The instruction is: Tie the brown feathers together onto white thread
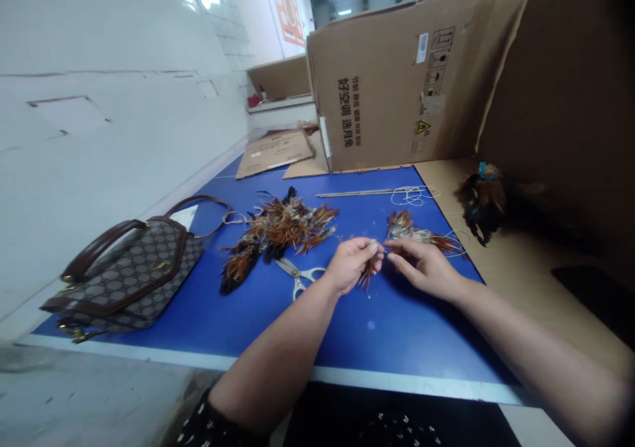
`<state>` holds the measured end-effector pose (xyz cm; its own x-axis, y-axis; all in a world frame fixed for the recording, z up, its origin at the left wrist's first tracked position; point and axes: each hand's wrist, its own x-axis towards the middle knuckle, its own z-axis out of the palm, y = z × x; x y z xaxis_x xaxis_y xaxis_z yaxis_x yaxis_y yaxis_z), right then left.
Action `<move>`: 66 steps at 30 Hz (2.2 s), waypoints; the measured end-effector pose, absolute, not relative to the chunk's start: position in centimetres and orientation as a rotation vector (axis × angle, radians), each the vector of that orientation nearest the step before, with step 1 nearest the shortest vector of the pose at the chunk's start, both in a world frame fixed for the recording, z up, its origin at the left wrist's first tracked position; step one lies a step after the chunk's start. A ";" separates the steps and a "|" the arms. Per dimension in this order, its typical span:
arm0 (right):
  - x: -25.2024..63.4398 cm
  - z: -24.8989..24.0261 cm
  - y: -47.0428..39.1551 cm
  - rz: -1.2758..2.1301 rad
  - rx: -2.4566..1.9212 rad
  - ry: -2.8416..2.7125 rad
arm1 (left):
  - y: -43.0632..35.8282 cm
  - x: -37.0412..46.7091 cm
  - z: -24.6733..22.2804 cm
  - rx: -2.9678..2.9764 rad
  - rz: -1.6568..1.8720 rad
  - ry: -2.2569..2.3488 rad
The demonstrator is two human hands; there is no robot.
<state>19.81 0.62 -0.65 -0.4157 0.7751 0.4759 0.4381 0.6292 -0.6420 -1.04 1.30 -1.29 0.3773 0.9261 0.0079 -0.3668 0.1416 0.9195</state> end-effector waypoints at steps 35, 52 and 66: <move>18.5 -2.0 -0.3 0.489 -0.889 -2.160 | 1.5 -1.4 -2.4 1.160 1.017 0.736; 20.8 -1.6 1.2 0.188 -0.920 -2.072 | 2.2 -1.3 -1.7 1.026 1.205 0.764; 21.0 -2.1 1.5 0.207 -0.932 -2.096 | 2.6 -1.5 -2.3 1.014 1.247 0.835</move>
